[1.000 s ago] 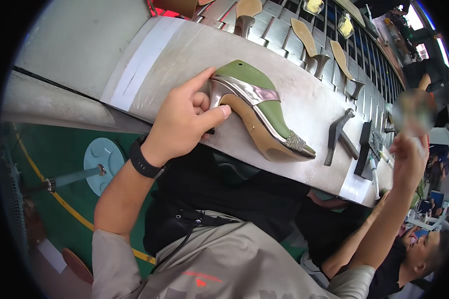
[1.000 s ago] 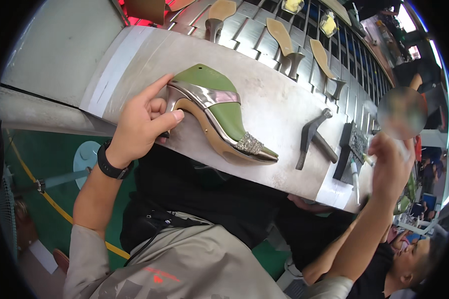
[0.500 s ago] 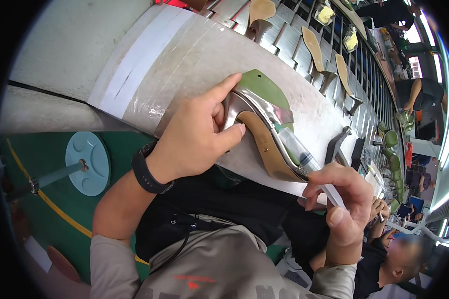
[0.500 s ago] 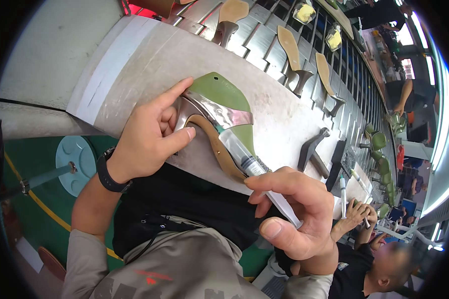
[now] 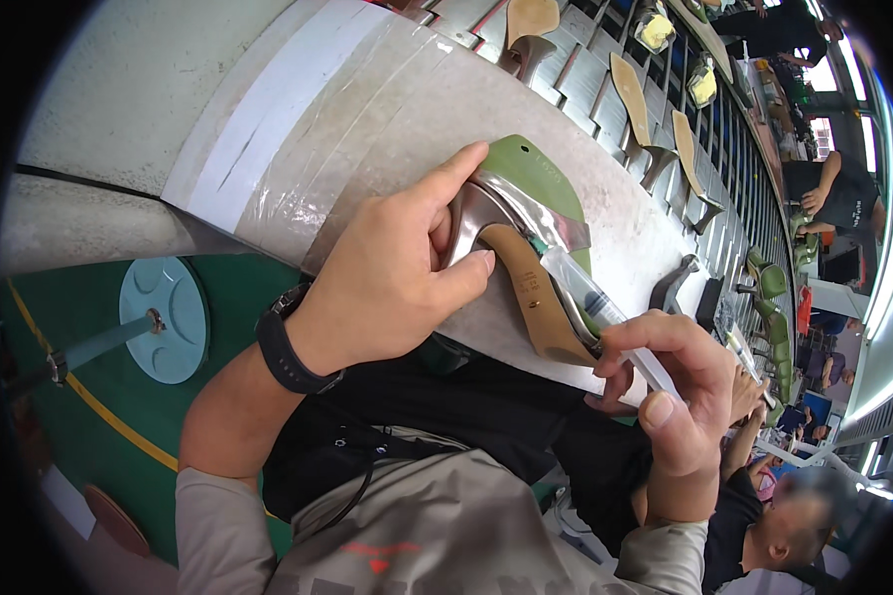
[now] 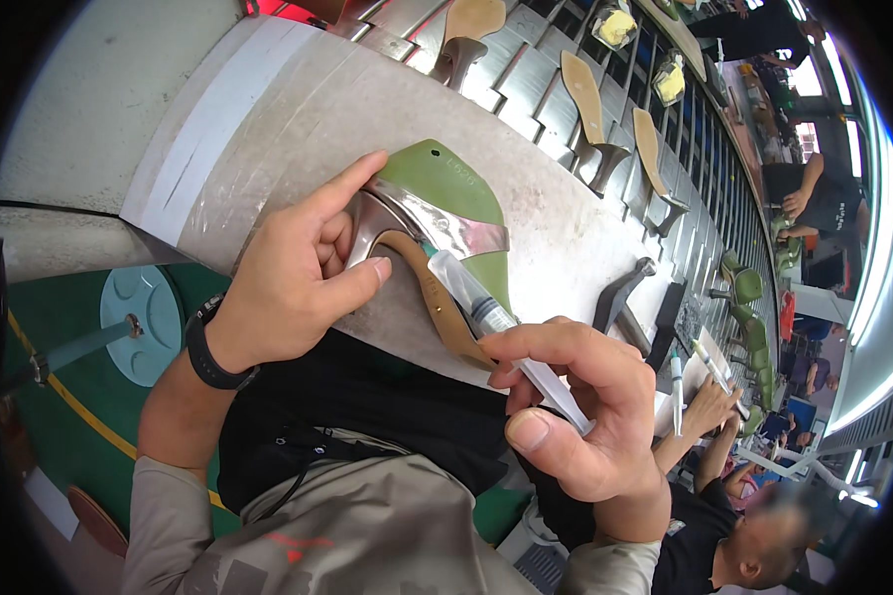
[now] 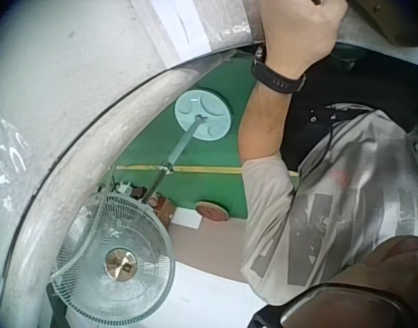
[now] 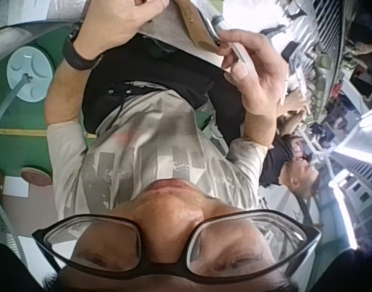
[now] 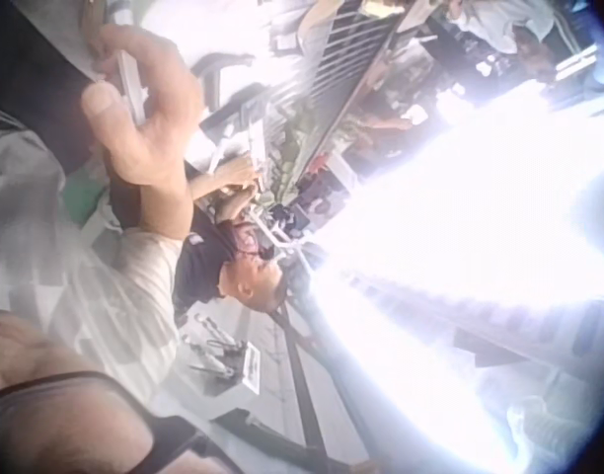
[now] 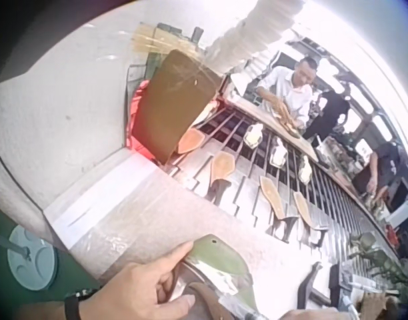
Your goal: The person assembles high-heeled shoes by attaching soles and heels onto shoe lasts, applying adhesive using a syringe, and pressing and hammering the edges with a hammer before placing them onto a conveyor belt.
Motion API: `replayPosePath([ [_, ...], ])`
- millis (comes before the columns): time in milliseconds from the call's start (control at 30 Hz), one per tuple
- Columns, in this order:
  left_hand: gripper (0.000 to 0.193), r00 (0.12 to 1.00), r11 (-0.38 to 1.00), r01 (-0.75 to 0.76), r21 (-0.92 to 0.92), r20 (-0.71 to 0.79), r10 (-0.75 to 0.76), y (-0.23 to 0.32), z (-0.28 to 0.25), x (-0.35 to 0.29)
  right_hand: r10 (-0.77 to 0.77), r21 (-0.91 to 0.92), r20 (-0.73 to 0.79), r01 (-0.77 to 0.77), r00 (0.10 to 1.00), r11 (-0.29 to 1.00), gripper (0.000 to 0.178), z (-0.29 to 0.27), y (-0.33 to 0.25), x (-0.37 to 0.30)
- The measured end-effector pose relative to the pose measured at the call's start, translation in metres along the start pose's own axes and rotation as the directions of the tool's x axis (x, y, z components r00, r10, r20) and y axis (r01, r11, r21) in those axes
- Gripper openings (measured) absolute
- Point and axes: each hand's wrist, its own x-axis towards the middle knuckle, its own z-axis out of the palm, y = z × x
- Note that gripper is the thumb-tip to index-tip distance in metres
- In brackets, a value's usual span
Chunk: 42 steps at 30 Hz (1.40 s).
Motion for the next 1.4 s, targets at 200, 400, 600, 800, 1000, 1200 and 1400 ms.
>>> replayPosePath([
  [200,0.08,1.0,1.0,-0.008,-0.002,0.013,0.008,-0.003,-0.003,0.001,0.032,-0.015,-0.049,-0.033,0.998,0.999,0.053,0.002,-0.011,0.0],
  [400,0.081,1.0,1.0,-0.006,-0.005,0.012,0.006,-0.004,-0.005,0.002,0.048,-0.114,-0.031,-0.051,0.998,0.992,0.052,-0.002,-0.03,0.003],
  [600,0.086,0.999,0.997,-0.045,0.066,-0.002,0.046,-0.008,-0.008,0.002,0.07,-0.124,-0.016,-0.071,0.997,0.99,0.053,-0.002,-0.036,0.007],
  [800,0.087,0.94,0.783,-0.263,0.564,-0.033,0.34,-0.009,-0.017,0.003,0.029,-0.1,-0.02,-0.031,0.999,0.994,0.055,0.006,-0.033,0.002],
  [1000,0.085,0.887,0.755,-0.397,0.522,0.006,0.462,-0.02,-0.017,0.007,-0.057,-0.164,0.013,0.058,0.998,0.985,0.055,0.015,-0.034,0.01],
  [1200,0.087,0.891,0.758,-0.397,0.518,0.019,0.454,-0.02,-0.021,0.008,-0.016,-0.107,0.012,0.017,1.0,0.994,0.054,0.025,-0.038,0.018],
  [1400,0.093,0.89,0.757,-0.399,0.517,0.019,0.456,-0.021,-0.024,0.006,0.002,-0.266,0.052,0.012,0.999,0.964,0.046,0.031,-0.046,0.029],
])
